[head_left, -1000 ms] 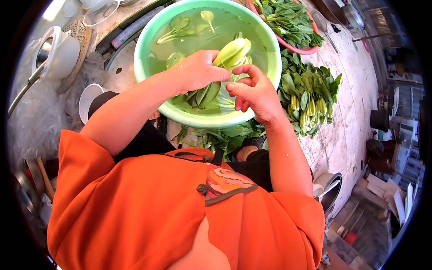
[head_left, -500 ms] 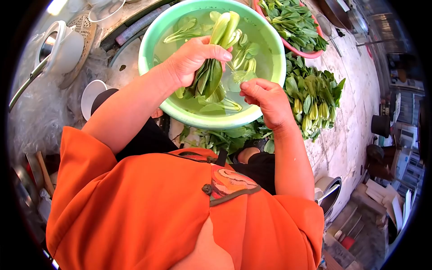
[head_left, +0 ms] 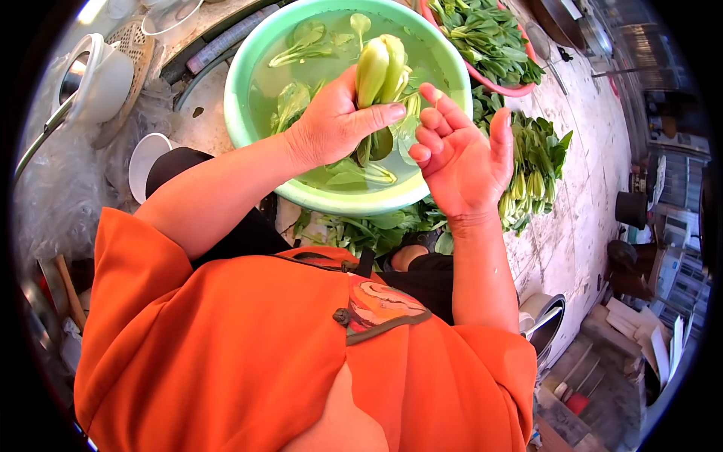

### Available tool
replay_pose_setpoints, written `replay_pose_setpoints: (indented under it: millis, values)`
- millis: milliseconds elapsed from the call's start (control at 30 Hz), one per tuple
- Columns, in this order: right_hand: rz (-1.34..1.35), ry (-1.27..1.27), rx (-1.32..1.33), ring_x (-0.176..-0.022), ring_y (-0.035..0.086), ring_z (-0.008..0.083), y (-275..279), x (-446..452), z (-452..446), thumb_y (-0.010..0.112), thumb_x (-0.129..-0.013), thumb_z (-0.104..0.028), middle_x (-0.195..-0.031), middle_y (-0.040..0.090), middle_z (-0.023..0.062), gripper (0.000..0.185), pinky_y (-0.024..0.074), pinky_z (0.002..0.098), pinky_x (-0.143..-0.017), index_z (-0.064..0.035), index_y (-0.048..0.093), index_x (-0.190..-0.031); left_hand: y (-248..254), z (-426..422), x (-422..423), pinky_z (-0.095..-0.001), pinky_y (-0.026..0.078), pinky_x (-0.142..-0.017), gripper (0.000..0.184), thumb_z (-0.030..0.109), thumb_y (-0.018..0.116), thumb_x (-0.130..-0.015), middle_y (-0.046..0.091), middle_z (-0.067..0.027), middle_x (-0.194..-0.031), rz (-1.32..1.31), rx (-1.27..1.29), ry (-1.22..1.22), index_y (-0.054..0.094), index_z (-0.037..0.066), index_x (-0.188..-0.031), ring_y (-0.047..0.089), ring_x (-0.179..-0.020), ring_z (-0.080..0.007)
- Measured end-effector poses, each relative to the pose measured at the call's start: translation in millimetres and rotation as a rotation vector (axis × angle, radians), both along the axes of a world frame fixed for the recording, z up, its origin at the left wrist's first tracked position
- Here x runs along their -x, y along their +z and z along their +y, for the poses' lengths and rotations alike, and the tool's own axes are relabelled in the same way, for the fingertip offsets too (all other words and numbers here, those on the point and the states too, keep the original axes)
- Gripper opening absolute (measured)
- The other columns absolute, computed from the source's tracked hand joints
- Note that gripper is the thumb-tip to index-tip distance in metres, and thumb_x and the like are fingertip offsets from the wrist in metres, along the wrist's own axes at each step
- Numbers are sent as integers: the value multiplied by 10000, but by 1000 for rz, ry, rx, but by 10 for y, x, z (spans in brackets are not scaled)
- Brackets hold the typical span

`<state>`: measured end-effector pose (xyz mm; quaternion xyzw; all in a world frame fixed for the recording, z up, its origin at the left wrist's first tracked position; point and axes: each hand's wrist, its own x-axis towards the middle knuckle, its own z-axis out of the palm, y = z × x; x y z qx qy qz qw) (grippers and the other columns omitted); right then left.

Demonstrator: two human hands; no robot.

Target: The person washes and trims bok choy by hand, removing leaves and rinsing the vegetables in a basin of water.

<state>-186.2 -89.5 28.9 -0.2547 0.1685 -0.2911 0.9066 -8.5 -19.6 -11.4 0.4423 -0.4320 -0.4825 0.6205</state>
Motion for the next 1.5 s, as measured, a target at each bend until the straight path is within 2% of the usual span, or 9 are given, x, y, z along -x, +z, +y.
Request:
replay_pose_setpoints:
  millis: [167,500,633,733,933,1167,1267,1367,1500]
  values:
    - [368,31,-1,-712,503,104,-71,-47,29,461,-890,-662,-955,579,44,811,459,249,-615,47,472,-1285,93,30,-132,-351,481,-755,388,267,681,-862,609,-97,-939,-702,-11,-172,524,51,-1144,604,-884,-224]
    - [782,-105,143,-523,490,77,-269,-15,51,704,-853,-162,-694,602,15,205,418,236,-470,19,666,-941,53,58,-46,-431,391,-850,315,286,630,-862,654,-109,-879,-1574,-180,-472,488,73,-1046,625,-831,-296]
    - [972,-33,397,-601,591,101,-346,-58,137,702,-841,-153,-731,645,44,181,454,254,-452,25,683,-863,96,39,32,-496,428,-863,296,205,586,-864,662,-113,-875,-1564,-371,-654,508,34,-1093,650,-838,-308]
    - [1112,-18,1004,-644,616,184,-471,-116,239,695,-765,-130,-714,647,87,99,501,323,-602,-34,710,-777,45,16,31,-462,482,-809,335,200,609,-818,664,-133,-885,-1482,-466,-726,510,11,-1077,652,-845,-327]
    - [1119,-133,1422,-715,630,264,-487,-217,379,687,-740,-116,-746,628,108,91,517,351,-678,-72,724,-811,-211,-10,-23,-445,499,-752,512,259,710,-719,652,-219,-891,-1036,-442,-479,504,25,-1125,633,-866,-388]
    - [1071,-33,1193,-703,638,188,-413,-103,233,678,-785,-128,-773,655,80,121,515,297,-681,-64,728,-875,-139,-28,-135,-428,491,-762,558,190,742,-684,644,-217,-920,-990,-415,-256,490,28,-1155,629,-885,-375]
    - [1033,-39,727,-673,591,97,-455,-77,179,666,-849,-161,-768,667,27,178,478,244,-642,5,705,-900,-177,-28,-137,-432,487,-778,539,182,740,-686,638,-224,-955,-1005,-358,-168,487,20,-1134,625,-911,-371]
    - [1008,81,466,-839,636,153,-502,-144,232,624,-914,-295,-958,663,80,375,510,286,-715,21,624,-1117,-184,-25,-75,-433,493,-806,514,209,714,-696,620,-219,-1011,-970,-309,-136,505,-5,-1115,612,-940,-376]
    - [888,-2,315,-827,617,139,-623,-228,305,613,-923,-342,-935,648,62,368,498,295,-748,2,620,-1054,-165,18,1,-443,480,-791,452,252,726,-711,531,-197,-1028,-989,-228,-60,499,6,-1015,570,-927,-381]
